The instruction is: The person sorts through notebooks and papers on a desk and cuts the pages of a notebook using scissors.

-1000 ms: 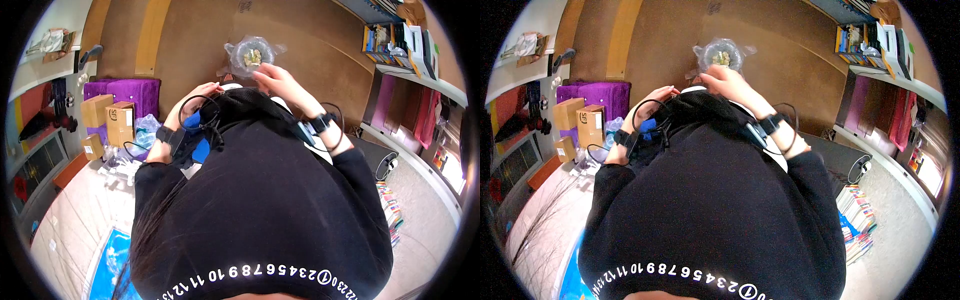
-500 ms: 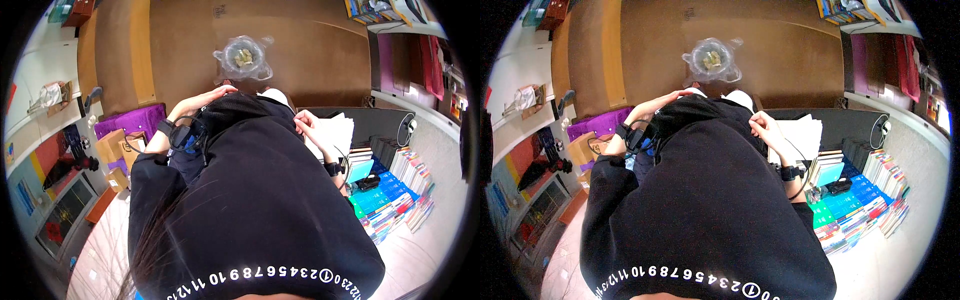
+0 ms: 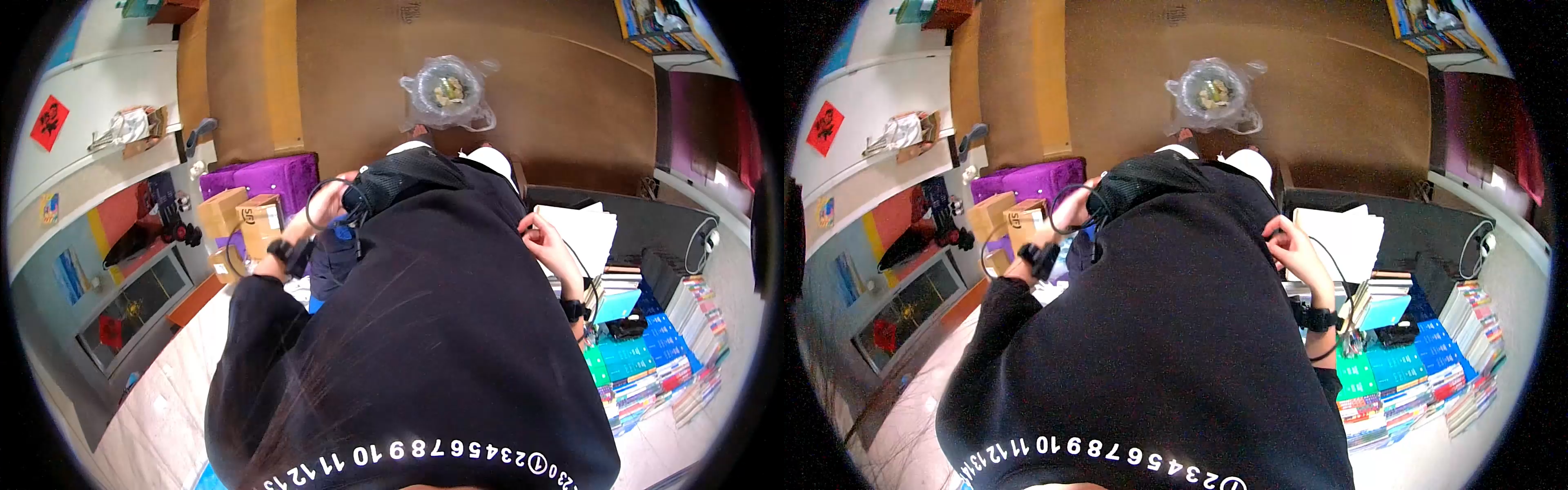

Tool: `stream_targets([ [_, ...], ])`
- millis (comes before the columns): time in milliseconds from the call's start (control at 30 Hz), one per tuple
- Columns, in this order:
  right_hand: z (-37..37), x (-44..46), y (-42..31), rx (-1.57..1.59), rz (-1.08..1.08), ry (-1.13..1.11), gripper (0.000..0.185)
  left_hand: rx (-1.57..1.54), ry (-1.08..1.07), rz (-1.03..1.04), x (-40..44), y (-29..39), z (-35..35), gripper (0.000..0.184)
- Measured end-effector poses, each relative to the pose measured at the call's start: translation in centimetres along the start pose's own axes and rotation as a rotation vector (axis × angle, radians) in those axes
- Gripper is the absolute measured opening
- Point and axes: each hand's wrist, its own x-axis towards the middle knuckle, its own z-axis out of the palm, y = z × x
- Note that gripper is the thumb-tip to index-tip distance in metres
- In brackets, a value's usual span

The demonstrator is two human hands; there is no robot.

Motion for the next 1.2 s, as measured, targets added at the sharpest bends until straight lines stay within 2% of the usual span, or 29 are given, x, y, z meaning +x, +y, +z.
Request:
stream_targets([
  [67,-0.2,-0.3,-0.2,0.008,0.008,-0.024,0.017,0.432,0.496,-0.405,-5.3,-0.8,2.0,0.033],
  [100,-0.3,-0.5,-0.5,0.005,0.0,-0.024,0.016,0.564,0.362,-0.505,-7.4,-3.3,-0.8,0.029],
  [167,-0.7,-0.9,-0.9,-0.067,-0.009,-0.055,0.015,0.657,0.246,-0.717,-10.5,-2.5,-0.1,0.036],
  [200,-0.9,-1.0,-1.1,-0.108,-0.012,-0.069,0.014,0.566,0.111,-0.605,-11.7,-0.1,0.8,0.037],
  [267,-1.2,-1.0,-1.7,-0.125,-0.01,-0.09,0.012,0.483,-0.063,-0.253,-12.9,7.2,3.3,0.035],
  [300,-1.6,-0.8,-2.1,-0.137,-0.012,-0.1,0.011,0.553,0.093,-0.259,-12.8,10.5,4.5,0.034],
  [333,-2.0,-0.3,-2.1,-0.158,-0.02,-0.113,0.009,0.697,0.177,-0.179,-12.3,13.6,5.9,0.038],
  [400,-2.5,0.4,-2.2,-0.193,-0.036,-0.137,0.006,0.815,0.167,0.062,-9.4,18.7,8.3,0.042],
  [433,-2.6,0.5,-2.8,-0.235,0.004,-0.126,0.006,0.889,0.167,0.156,-7.2,20.5,10.3,0.036],
  [467,-2.4,0.2,-4.3,-0.274,0.045,-0.109,0.007,1.148,0.01,0.326,-4.4,22.3,11.9,0.033],
  [500,-2.4,0.0,-5.0,-0.307,0.089,-0.089,0.009,1.256,-0.046,0.368,-1.4,22.8,13.4,0.034],
  [567,-2.7,-0.3,-3.8,-0.332,0.079,-0.145,0.013,1.444,-0.229,0.362,5.2,22.0,15.3,0.035],
  [667,-2.6,-2.3,-2.0,-0.184,0.148,-0.182,0.013,1.581,-0.617,-0.021,13.9,16.8,15.7,0.044],
  [733,-1.8,-4.2,0.5,-0.037,0.151,-0.178,0.021,1.686,-0.843,-0.245,17.2,12.6,15.0,0.047],
  [833,0.9,-6.8,3.3,0.089,0.07,-0.059,0.035,1.382,-0.775,-0.338,18.0,11.3,14.7,0.049],
  [900,2.9,-7.0,5.1,0.163,0.009,0.043,0.038,1.287,-0.581,-0.423,17.2,10.7,14.7,0.052],
  [933,3.2,-7.3,4.3,0.239,0.032,0.057,0.042,1.076,-0.643,-0.442,17.6,10.3,13.9,0.051],
  [967,3.5,-7.4,4.9,0.25,0.019,0.079,0.043,1.035,-0.686,-0.499,18.1,10.2,13.0,0.05],
  [1033,4.2,-7.3,5.8,0.161,-0.046,0.222,0.044,0.952,-0.764,-0.602,18.3,10.6,14.3,0.048],
  [1067,4.3,-7.3,6.0,0.18,-0.061,0.251,0.041,1.018,-0.764,-0.56,17.9,10.9,14.8,0.044],
  [1133,4.3,-7.0,6.1,0.21,-0.091,0.303,0.036,1.023,-0.679,-0.52,16.2,10.9,14.5,0.042],
  [1200,3.5,-6.1,6.5,0.152,-0.026,0.387,0.029,0.96,-0.545,-0.505,14.1,11.2,13.9,0.038],
])
